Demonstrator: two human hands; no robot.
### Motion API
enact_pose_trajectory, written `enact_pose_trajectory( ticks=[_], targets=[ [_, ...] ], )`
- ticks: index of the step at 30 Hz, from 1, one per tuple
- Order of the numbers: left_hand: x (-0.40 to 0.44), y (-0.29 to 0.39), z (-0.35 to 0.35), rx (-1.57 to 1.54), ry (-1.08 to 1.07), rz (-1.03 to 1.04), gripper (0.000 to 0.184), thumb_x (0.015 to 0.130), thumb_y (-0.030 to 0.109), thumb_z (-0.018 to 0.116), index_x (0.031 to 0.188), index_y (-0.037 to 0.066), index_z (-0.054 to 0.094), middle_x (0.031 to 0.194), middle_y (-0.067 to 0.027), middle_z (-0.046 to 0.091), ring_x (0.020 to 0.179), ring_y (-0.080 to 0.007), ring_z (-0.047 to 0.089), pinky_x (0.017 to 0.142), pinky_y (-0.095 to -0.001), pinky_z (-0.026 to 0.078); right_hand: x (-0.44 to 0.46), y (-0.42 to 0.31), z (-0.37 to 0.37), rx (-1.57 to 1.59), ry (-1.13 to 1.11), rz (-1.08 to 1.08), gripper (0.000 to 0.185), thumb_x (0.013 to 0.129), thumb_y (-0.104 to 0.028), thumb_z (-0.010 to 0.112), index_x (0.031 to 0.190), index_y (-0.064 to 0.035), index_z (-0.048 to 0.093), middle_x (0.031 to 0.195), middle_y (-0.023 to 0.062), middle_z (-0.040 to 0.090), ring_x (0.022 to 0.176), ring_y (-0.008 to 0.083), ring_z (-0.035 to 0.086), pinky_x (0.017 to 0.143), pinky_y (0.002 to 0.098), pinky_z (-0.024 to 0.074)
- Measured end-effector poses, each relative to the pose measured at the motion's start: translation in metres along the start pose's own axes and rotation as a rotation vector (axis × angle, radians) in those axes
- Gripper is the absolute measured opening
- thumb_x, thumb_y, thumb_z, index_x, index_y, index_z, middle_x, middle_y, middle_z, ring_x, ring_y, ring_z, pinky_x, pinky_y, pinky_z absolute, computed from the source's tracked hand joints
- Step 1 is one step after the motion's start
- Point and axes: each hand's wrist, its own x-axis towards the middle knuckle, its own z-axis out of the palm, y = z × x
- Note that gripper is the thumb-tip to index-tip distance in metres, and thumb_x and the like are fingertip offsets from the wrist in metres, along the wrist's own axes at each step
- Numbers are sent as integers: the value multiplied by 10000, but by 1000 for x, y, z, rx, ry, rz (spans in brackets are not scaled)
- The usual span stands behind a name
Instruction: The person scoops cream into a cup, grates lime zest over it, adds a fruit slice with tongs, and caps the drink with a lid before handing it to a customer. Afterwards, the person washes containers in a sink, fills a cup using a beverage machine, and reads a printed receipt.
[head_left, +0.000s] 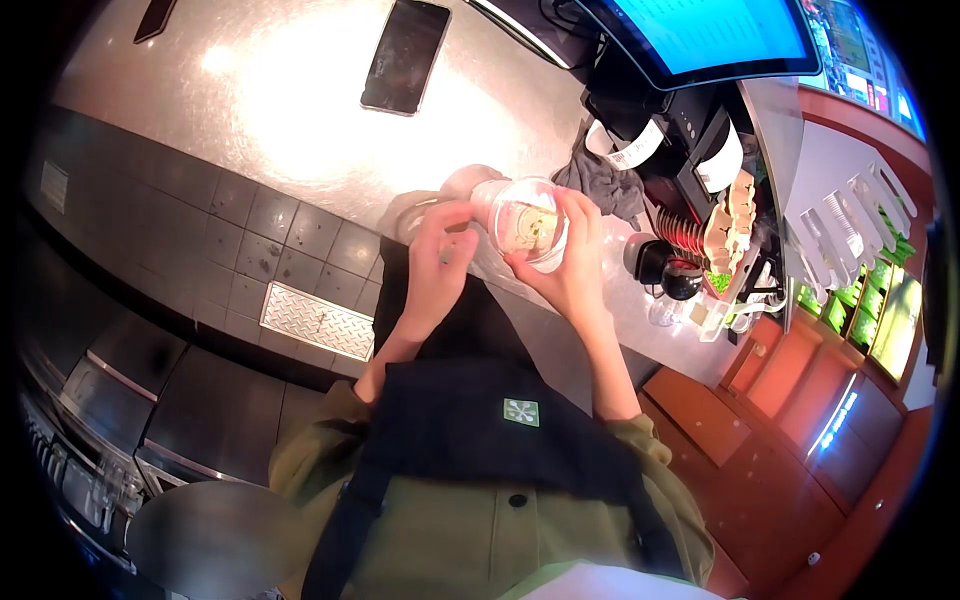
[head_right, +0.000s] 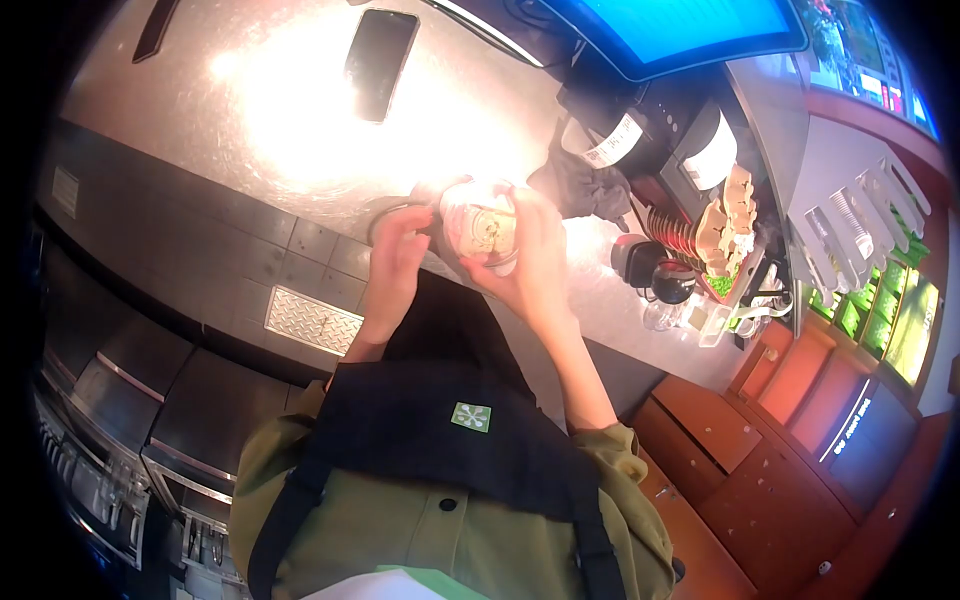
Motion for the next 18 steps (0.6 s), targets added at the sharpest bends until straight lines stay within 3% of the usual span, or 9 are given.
enact_pose_trajectory(
  ticks=[7,13,18],
  targets=[
    [2,4,13,129,-58,-19,335,747,71,645,1051,45,506,1122,-99,512,1023,-215,524,797,-330,477,-4,1,4,22,-4,15,888,502,-154,818,1244,-15,351,1196,189,415,1092,375,409,901,436,375],
    [2,5,18,204,-69,9,434,670,58,688,1047,53,474,1124,-95,494,1027,-227,517,791,-337,485,-6,2,5,29,-13,1,935,480,-90,812,1274,-13,325,1246,203,400,1137,362,405,950,419,352],
    [2,0,20,170,-76,-46,460,696,-3,624,1122,72,469,1158,-66,475,1051,-181,492,822,-325,475,-5,4,7,70,2,-20,924,492,-97,812,1272,-5,325,1246,209,410,1138,369,412,948,424,355]
  ],
)
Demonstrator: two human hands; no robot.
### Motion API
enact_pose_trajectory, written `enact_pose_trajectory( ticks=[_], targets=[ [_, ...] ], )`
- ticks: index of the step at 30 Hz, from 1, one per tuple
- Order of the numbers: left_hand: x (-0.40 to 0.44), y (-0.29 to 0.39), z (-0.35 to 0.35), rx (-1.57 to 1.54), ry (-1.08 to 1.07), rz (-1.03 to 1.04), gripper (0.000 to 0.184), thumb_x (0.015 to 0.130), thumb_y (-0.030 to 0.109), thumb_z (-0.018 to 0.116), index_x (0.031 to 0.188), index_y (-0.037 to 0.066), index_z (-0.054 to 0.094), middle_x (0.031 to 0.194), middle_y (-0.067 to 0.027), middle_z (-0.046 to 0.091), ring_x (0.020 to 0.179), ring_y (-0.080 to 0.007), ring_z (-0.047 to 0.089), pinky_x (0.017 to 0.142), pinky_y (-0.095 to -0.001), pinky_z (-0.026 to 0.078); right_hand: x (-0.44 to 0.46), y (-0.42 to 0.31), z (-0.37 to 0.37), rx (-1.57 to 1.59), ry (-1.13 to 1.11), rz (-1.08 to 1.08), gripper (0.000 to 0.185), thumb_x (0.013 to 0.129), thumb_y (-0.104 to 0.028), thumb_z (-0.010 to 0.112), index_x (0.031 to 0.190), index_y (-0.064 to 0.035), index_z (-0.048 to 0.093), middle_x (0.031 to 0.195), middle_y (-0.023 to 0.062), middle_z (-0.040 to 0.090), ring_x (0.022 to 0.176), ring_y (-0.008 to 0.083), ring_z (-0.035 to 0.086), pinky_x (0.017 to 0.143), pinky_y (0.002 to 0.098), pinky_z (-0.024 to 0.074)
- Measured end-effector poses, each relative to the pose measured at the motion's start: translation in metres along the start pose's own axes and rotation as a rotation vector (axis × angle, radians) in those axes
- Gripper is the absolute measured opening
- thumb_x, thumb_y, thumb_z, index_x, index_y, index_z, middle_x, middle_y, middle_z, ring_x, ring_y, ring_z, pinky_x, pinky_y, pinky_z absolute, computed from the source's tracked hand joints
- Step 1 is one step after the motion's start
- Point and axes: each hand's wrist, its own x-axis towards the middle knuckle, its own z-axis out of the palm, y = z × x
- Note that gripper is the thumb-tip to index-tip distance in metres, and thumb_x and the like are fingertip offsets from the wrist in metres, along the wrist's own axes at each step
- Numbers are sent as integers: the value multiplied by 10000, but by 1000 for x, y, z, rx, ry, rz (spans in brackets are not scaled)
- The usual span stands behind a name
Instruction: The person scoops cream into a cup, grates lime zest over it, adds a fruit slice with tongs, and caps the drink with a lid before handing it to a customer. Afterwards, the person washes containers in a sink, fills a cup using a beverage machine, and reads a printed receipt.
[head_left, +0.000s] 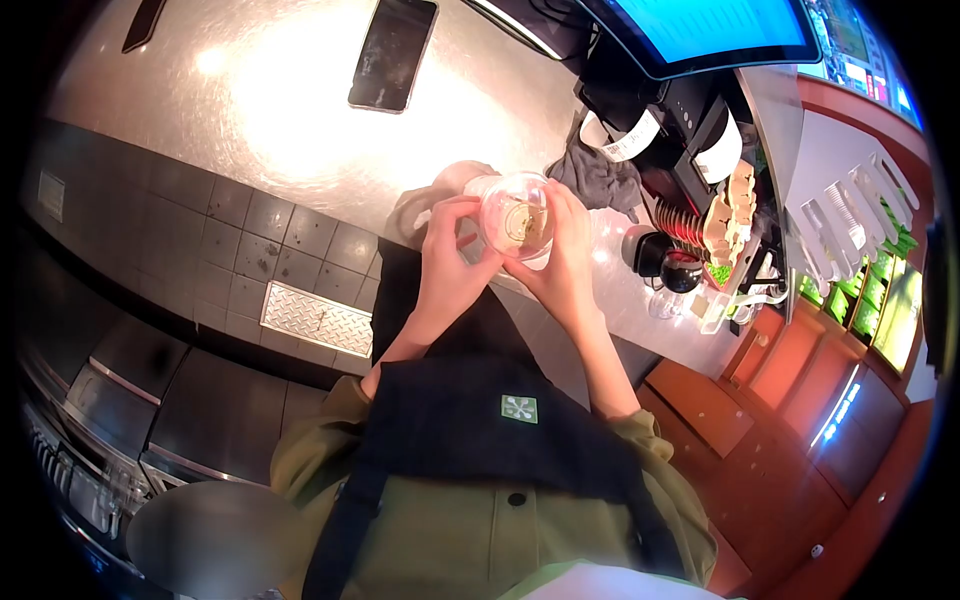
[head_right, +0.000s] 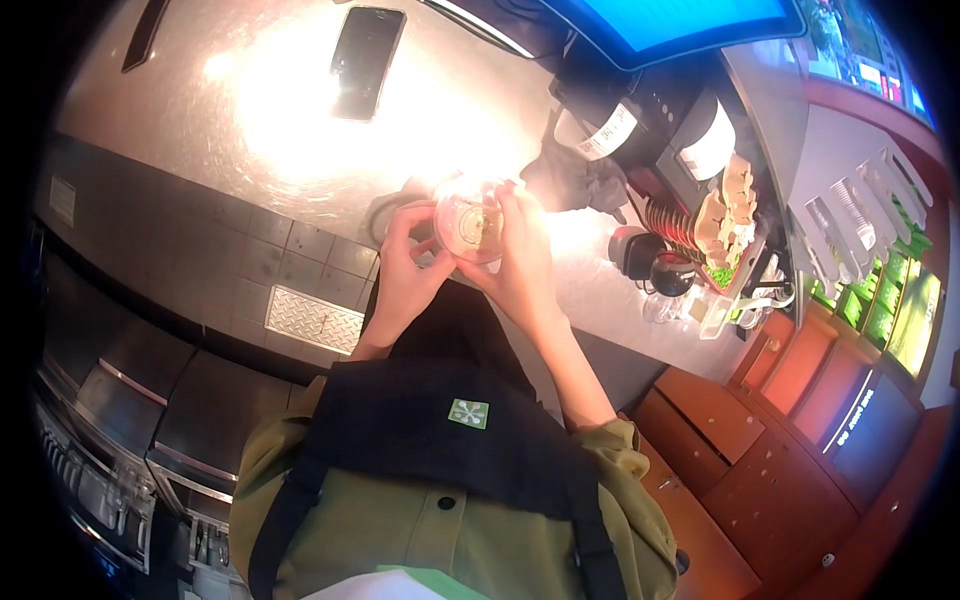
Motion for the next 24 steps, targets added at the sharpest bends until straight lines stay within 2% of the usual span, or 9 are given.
enact_pose_trajectory(
  ticks=[1,4,7,10,16,19,22,23,24],
  targets=[
    [0,-2,0,2,-7,-8,476,697,-1,624,1140,75,467,1159,-66,474,1053,-179,491,815,-319,478,0,0,0,12,1,1,920,497,-101,813,1271,-4,325,1242,209,413,1136,370,415,946,425,356],
    [7,9,-4,39,65,78,462,680,72,680,1111,60,516,1016,-80,545,937,-190,562,681,-292,490,1,-1,-1,5,-9,9,919,514,-125,818,1275,-2,319,1235,213,417,1132,374,417,941,434,358],
    [21,1,-12,106,-2,153,359,714,95,668,1060,52,582,936,-69,573,844,-161,589,638,-259,480,3,-4,-3,28,-35,36,918,523,-145,822,1275,0,316,1227,216,423,1120,377,421,938,435,358],
    [28,8,-16,114,-14,93,232,734,105,659,950,32,619,908,-64,585,804,-147,595,617,-241,473,9,-8,-5,31,13,0,855,492,-135,830,1199,19,375,1137,238,469,1018,402,486,842,426,410],
    [44,3,-18,31,-108,-16,178,745,97,643,908,30,618,920,-90,589,845,-149,588,650,-261,477,7,-6,-6,26,7,3,848,495,-136,822,1203,-2,376,1159,226,437,1023,402,468,820,431,411],
    [50,-6,-26,132,-210,104,230,763,81,617,986,31,597,962,-98,585,877,-166,582,733,-291,475,-1,3,-4,-16,-55,2,948,556,-221,810,1307,7,278,1254,214,393,1157,378,393,962,431,328],
    [48,7,-35,126,-306,7,297,827,79,572,1115,24,531,998,-71,569,934,-152,554,805,-304,449,-20,5,-6,52,69,80,1000,550,-262,809,1327,20,247,1302,219,345,1217,374,336,1005,420,287],
    [44,13,-39,191,-282,22,344,856,82,547,1186,23,467,1059,-85,556,961,-166,548,817,-309,449,-32,8,-13,154,138,123,995,564,-242,795,1338,31,231,1340,212,306,1257,354,292,1032,409,252],
    [40,18,-42,269,-239,40,382,849,84,553,1210,27,442,1098,-92,542,994,-182,537,832,-307,447,-50,26,-19,85,249,197,942,593,-201,771,1331,37,236,1335,209,317,1249,346,304,1029,400,256]
  ],
)
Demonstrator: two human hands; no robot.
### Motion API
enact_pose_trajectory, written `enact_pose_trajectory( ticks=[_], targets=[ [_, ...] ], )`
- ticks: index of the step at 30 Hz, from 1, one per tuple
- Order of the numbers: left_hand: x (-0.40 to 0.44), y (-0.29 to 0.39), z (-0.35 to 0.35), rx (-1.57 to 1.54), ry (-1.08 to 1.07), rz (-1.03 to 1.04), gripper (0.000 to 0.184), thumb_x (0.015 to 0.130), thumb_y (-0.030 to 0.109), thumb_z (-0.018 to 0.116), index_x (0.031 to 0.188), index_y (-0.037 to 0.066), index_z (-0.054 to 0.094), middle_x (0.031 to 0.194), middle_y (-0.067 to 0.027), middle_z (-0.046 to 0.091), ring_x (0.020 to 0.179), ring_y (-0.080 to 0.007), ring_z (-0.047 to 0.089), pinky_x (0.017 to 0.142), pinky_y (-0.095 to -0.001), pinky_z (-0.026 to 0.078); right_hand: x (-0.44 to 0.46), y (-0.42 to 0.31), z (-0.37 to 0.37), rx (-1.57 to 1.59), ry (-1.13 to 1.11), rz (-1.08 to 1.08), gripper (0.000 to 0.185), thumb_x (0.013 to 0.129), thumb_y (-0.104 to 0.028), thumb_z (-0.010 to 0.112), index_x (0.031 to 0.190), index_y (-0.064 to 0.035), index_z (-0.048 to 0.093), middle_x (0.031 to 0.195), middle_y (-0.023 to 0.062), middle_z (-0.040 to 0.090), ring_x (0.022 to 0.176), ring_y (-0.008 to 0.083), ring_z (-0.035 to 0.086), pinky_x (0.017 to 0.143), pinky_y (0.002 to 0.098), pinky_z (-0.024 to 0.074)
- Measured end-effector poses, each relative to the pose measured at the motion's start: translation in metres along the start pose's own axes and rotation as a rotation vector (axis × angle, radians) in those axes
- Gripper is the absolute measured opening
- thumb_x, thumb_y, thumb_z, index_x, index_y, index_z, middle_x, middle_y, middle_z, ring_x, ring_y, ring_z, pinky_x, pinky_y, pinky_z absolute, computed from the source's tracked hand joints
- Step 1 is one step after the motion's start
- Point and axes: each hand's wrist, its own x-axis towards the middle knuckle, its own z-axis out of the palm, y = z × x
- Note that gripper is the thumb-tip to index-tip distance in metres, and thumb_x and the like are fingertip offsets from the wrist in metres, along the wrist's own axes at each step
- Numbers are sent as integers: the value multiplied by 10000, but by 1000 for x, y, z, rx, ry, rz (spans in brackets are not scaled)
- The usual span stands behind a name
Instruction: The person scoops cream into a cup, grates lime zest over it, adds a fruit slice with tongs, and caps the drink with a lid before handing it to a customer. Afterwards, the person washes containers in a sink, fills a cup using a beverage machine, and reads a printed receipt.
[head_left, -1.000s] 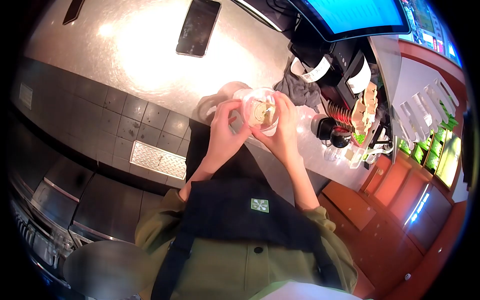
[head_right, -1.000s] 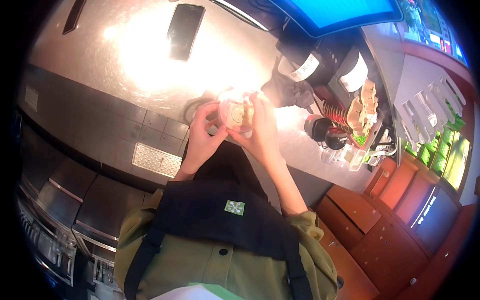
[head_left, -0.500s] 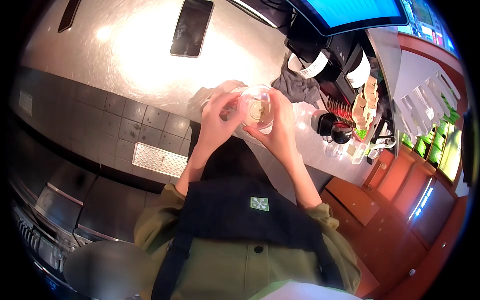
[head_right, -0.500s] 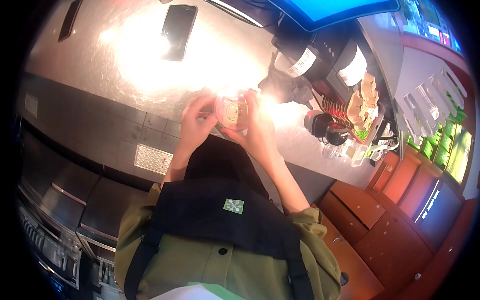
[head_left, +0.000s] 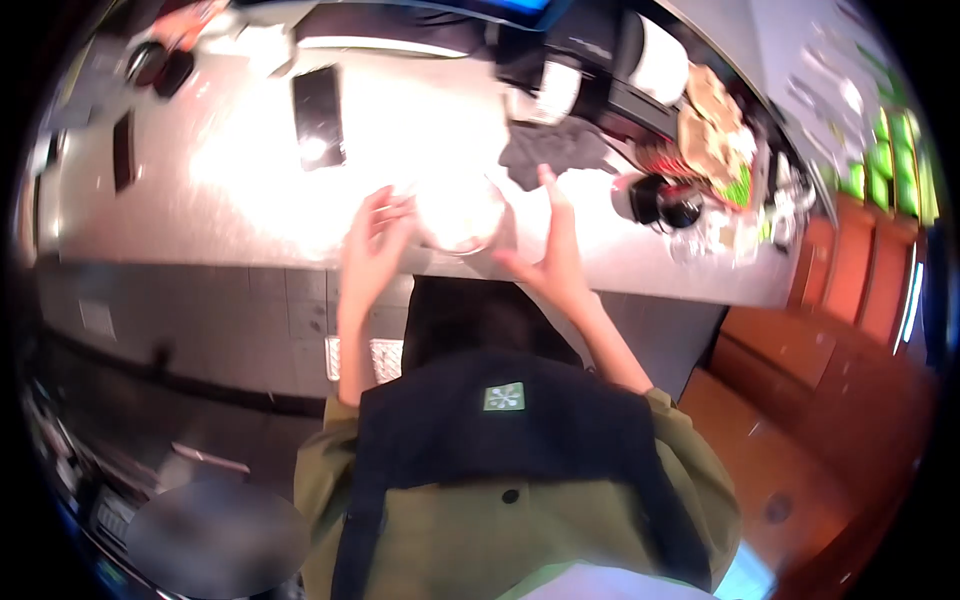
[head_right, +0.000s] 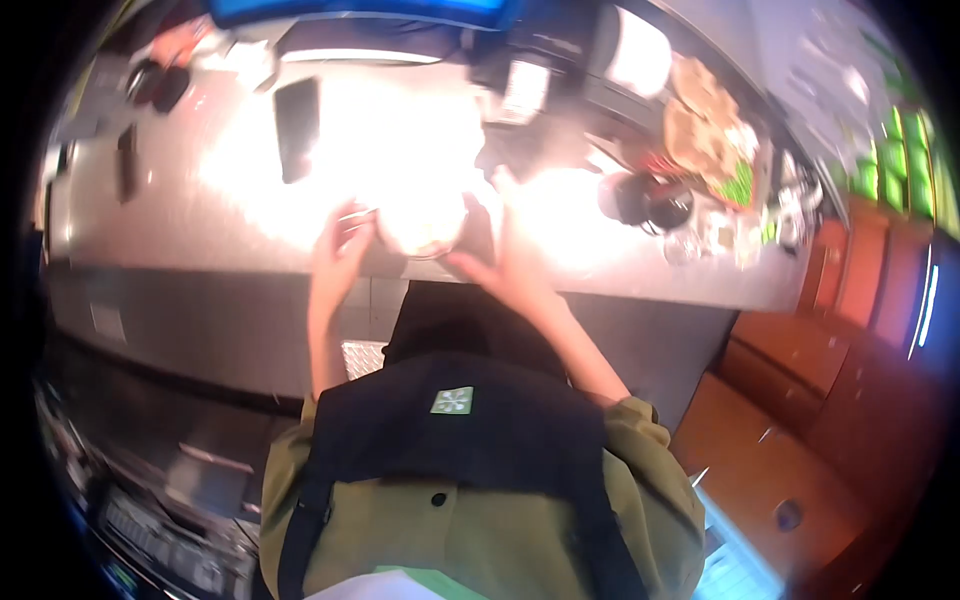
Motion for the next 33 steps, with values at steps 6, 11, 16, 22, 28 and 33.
enact_pose_trajectory(
  ticks=[6,11,16,22,28,33],
  targets=[
    [-7,62,17,448,-71,244,546,753,140,655,1230,19,417,1169,-145,491,1046,-254,503,886,-366,396,-61,199,-126,-552,672,375,829,681,-338,738,1289,35,315,1226,247,379,1202,393,297,998,466,259],
    [-9,98,48,650,-32,304,578,716,173,690,1202,4,427,1153,-149,489,1039,-281,501,877,-371,403,-56,235,-139,67,468,454,969,600,-371,789,1284,102,292,1271,268,372,1203,342,356,997,385,303],
    [-14,114,92,1073,-149,391,714,607,208,755,1225,75,421,1211,-147,445,1071,-319,483,875,-386,428,-68,236,-127,72,631,493,875,557,-283,840,1170,69,324,1117,196,407,1040,272,463,918,342,379],
    [-8,102,123,1373,-149,253,809,545,224,789,1249,148,398,1295,-123,361,1091,-327,478,846,-396,465,-95,215,-120,334,245,505,872,555,-254,821,1219,28,332,1147,186,446,1057,270,491,915,338,398],
    [-6,90,124,1396,-115,187,812,524,239,794,1230,128,410,1258,-111,382,1100,-306,474,844,-384,467,-99,187,-109,520,70,263,829,563,-213,799,1235,-38,346,1156,176,454,1061,303,493,910,364,408],
    [0,79,116,1393,-108,293,728,542,191,757,1188,104,434,1231,-104,406,1092,-299,479,845,-380,466,-99,189,-89,541,38,208,813,560,-177,791,1229,-39,350,1169,183,439,1065,318,480,910,374,403]
  ],
)
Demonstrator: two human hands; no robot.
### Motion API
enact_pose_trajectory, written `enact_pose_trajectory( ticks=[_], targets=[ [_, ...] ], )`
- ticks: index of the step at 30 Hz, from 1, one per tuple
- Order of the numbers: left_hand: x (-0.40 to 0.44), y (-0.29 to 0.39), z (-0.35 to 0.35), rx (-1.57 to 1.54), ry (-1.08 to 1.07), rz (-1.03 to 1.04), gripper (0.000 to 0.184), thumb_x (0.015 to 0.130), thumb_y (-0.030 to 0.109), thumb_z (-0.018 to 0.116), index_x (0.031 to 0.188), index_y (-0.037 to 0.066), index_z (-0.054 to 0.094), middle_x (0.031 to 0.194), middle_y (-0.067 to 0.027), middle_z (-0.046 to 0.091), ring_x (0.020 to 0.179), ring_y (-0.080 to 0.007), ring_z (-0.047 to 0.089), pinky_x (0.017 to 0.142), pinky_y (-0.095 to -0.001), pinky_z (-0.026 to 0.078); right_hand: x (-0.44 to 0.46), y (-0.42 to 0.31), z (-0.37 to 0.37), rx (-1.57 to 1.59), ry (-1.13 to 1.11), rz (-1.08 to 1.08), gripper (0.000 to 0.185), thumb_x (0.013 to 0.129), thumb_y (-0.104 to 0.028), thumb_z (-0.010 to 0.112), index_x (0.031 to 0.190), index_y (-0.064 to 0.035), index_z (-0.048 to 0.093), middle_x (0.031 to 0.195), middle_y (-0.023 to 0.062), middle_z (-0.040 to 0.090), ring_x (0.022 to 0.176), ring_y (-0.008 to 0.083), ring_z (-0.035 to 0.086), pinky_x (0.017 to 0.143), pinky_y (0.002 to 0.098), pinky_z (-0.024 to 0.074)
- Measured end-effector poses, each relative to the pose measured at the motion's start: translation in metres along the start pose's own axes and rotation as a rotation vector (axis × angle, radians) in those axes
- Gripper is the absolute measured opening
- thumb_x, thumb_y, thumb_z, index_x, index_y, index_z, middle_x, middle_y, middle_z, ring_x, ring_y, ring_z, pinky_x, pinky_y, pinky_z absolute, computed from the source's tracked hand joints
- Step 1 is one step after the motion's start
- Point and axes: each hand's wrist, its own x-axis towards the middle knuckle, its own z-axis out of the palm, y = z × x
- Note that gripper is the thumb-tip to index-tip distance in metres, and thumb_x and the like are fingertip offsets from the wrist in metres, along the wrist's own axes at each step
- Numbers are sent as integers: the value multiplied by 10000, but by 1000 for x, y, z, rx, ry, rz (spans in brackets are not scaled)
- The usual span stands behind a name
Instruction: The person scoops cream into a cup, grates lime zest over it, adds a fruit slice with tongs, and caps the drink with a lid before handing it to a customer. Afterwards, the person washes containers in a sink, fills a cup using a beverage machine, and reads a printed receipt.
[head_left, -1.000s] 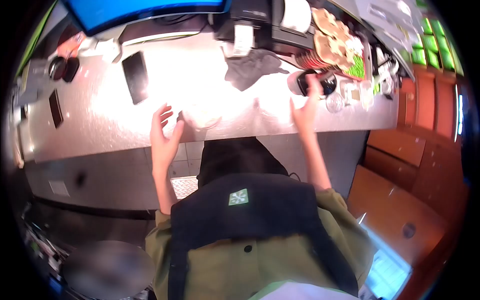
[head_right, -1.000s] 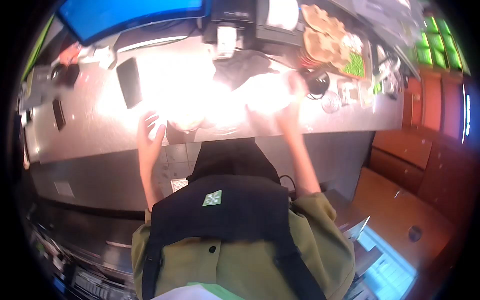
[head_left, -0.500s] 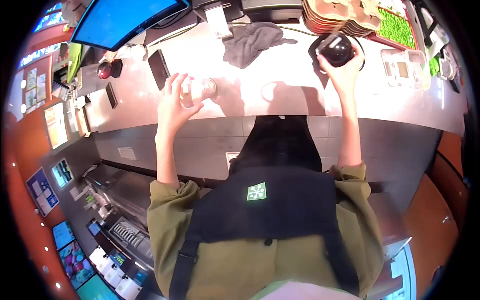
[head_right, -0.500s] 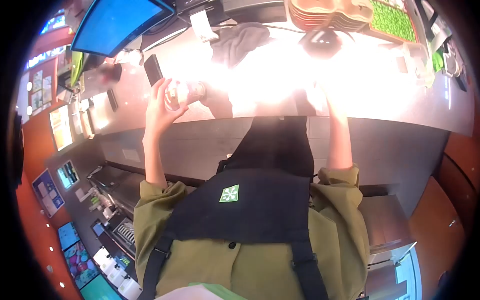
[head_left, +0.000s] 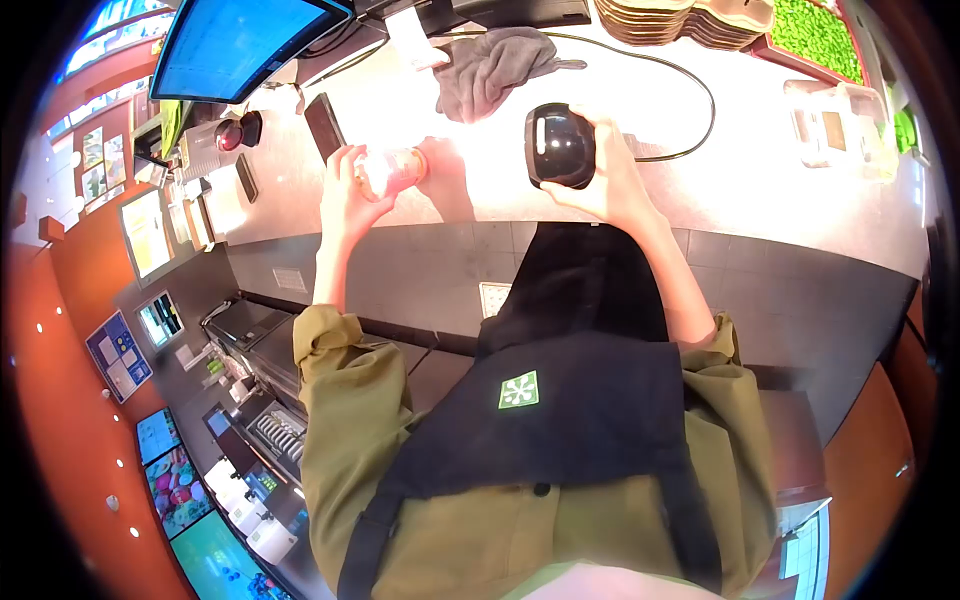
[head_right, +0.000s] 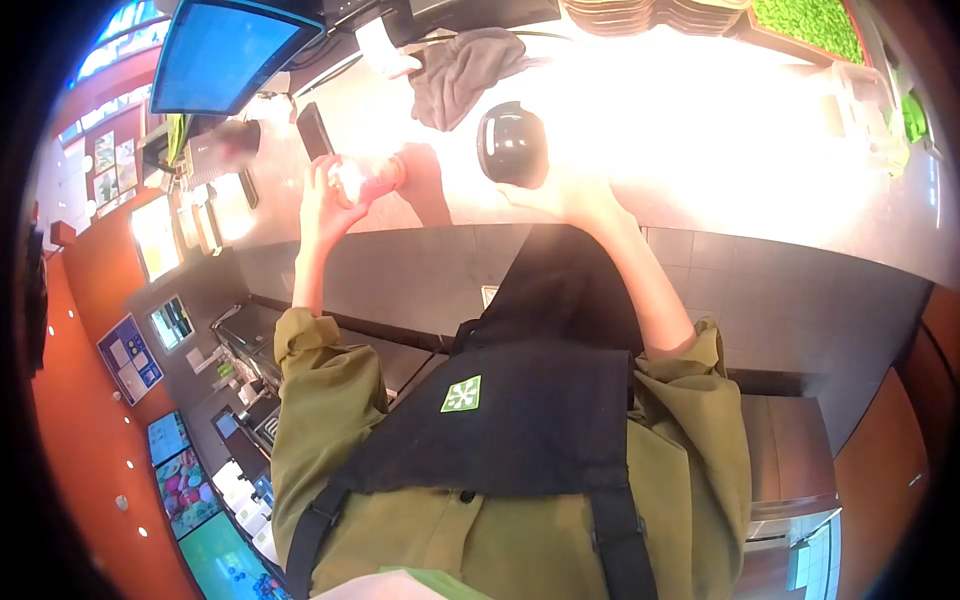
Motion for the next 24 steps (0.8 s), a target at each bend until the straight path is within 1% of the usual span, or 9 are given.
enact_pose_trajectory(
  ticks=[6,10,13,14,17,19,21,22,24],
  targets=[
    [2,3,-4,-19,7,26,696,540,155,731,1170,104,441,1206,-92,437,1068,-298,495,837,-378,472,11,-3,1,-5,-27,-93,792,580,-166,771,1241,-24,358,1178,173,455,1062,290,493,906,354,408],
    [-3,11,-33,-36,-18,52,679,542,134,721,1162,107,445,1193,-96,460,1058,-302,509,842,-373,472,28,-19,-5,355,-222,46,766,595,-155,752,1242,-33,361,1144,163,497,1050,235,509,908,326,404],
    [-6,28,-73,-34,-36,189,672,538,118,722,1153,107,453,1203,-99,465,1075,-295,503,857,-368,465,46,-15,-1,280,-188,-230,767,594,-147,753,1238,-25,355,1146,156,505,1047,235,514,902,328,411],
    [-9,37,-88,-34,-49,196,681,527,110,726,1153,96,459,1203,-113,467,1092,-294,492,883,-371,447,54,-18,0,271,-235,-294,778,596,-185,750,1250,-71,345,1129,157,521,1042,264,527,903,341,416],
    [-17,58,-124,-90,-51,212,704,511,113,733,1160,84,462,1203,-128,462,1091,-300,489,904,-378,429,70,-67,-16,190,-459,-157,773,599,-237,742,1257,-136,349,1120,154,531,1048,291,531,910,355,417],
    [-22,67,-143,-118,-55,186,727,494,119,739,1166,75,463,1207,-136,455,1115,-301,466,922,-385,405,74,-75,-8,217,-451,-237,747,599,-257,729,1244,-156,368,1146,127,517,1070,290,520,920,368,418],
    [-23,77,-156,-116,-60,147,733,489,122,741,1166,74,464,1212,-135,451,1130,-297,452,927,-389,394,75,-78,5,216,-285,-530,742,593,-252,728,1235,-135,375,1179,123,488,1098,282,503,919,364,421],
    [-23,82,-162,-117,-59,145,731,491,121,737,1168,72,463,1216,-137,448,1144,-294,438,936,-396,378,74,-75,13,97,-298,-534,745,585,-253,730,1230,-114,385,1191,126,468,1110,277,493,920,364,422],
    [-20,86,-167,-123,-57,162,726,494,117,732,1168,72,465,1215,-139,450,1141,-294,441,938,-398,375,68,-79,10,243,-314,-406,749,579,-238,736,1229,-101,391,1177,128,470,1090,282,497,923,366,417]
  ],
)
